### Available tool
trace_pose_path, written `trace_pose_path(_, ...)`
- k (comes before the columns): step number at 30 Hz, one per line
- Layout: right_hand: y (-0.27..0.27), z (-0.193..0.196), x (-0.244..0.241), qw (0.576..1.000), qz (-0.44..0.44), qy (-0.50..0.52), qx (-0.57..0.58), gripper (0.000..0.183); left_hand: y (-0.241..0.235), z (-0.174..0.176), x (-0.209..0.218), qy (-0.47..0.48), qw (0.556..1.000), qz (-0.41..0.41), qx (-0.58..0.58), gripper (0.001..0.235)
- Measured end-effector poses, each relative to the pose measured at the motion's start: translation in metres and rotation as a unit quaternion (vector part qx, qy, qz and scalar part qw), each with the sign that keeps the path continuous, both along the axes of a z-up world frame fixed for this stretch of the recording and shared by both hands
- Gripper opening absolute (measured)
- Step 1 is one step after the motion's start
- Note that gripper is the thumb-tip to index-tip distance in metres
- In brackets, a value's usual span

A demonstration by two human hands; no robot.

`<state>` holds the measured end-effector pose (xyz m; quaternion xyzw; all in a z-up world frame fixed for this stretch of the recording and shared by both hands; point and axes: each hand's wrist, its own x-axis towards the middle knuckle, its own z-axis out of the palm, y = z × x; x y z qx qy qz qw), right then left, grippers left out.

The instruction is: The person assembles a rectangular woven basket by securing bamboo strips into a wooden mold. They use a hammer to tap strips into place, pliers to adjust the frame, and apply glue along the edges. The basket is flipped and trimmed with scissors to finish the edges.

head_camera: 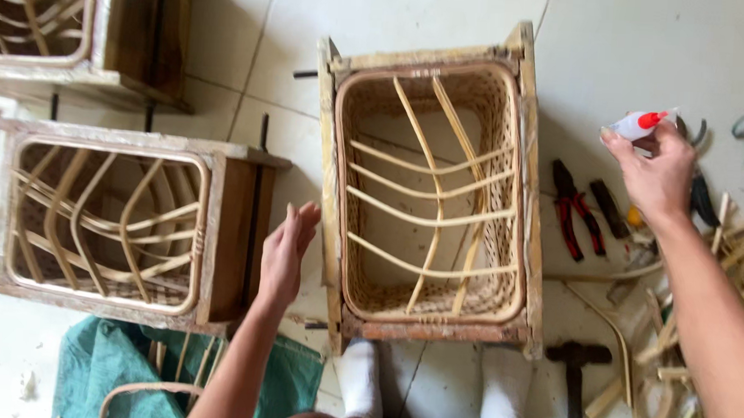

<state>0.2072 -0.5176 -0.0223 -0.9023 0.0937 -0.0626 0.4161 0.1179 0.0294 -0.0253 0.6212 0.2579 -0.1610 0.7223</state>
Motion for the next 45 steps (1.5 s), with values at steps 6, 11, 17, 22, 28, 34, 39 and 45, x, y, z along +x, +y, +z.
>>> trace_pose_path(6, -0.038, -0.138, 0.059, 0.993, -0.102, -0.018, 0.055, 0.040, -0.002, -0.026, 0.114, 0.041, 0.996, -0.018, -0.071, 0.077)
trace_pose_path(11, -0.039, -0.178, 0.060, 0.995, -0.087, -0.051, 0.006, 0.045, -0.019, -0.068, 0.183, 0.010, 0.993, -0.058, -0.098, 0.089)
trace_pose_path(17, 0.044, -0.083, 0.009, 0.988, -0.149, -0.014, -0.036, 0.032, -0.036, -0.090, 0.218, 0.015, 0.998, -0.032, -0.050, 0.084)
trace_pose_path(22, 0.098, -0.044, 0.064, 0.952, -0.131, 0.194, 0.197, 0.052, -0.035, -0.104, 0.235, 0.035, 0.996, -0.028, -0.080, 0.087)
trace_pose_path(28, 0.119, -0.015, 0.113, 0.880, -0.042, 0.191, 0.434, 0.070, -0.038, -0.046, 0.233, 0.001, 0.989, -0.031, -0.142, 0.101)
trace_pose_path(34, 0.128, 0.124, 0.077, 0.900, -0.059, 0.125, 0.413, 0.093, -0.031, 0.118, 0.200, -0.157, 0.982, -0.019, -0.105, 0.122)
trace_pose_path(39, 0.121, 0.225, 0.032, 0.911, 0.106, -0.023, 0.398, 0.089, -0.013, 0.230, 0.169, -0.373, 0.919, -0.046, -0.118, 0.114)
trace_pose_path(45, 0.124, 0.199, -0.043, 0.945, 0.028, 0.053, 0.322, 0.056, -0.032, 0.174, 0.088, -0.104, 0.994, -0.027, -0.014, 0.107)
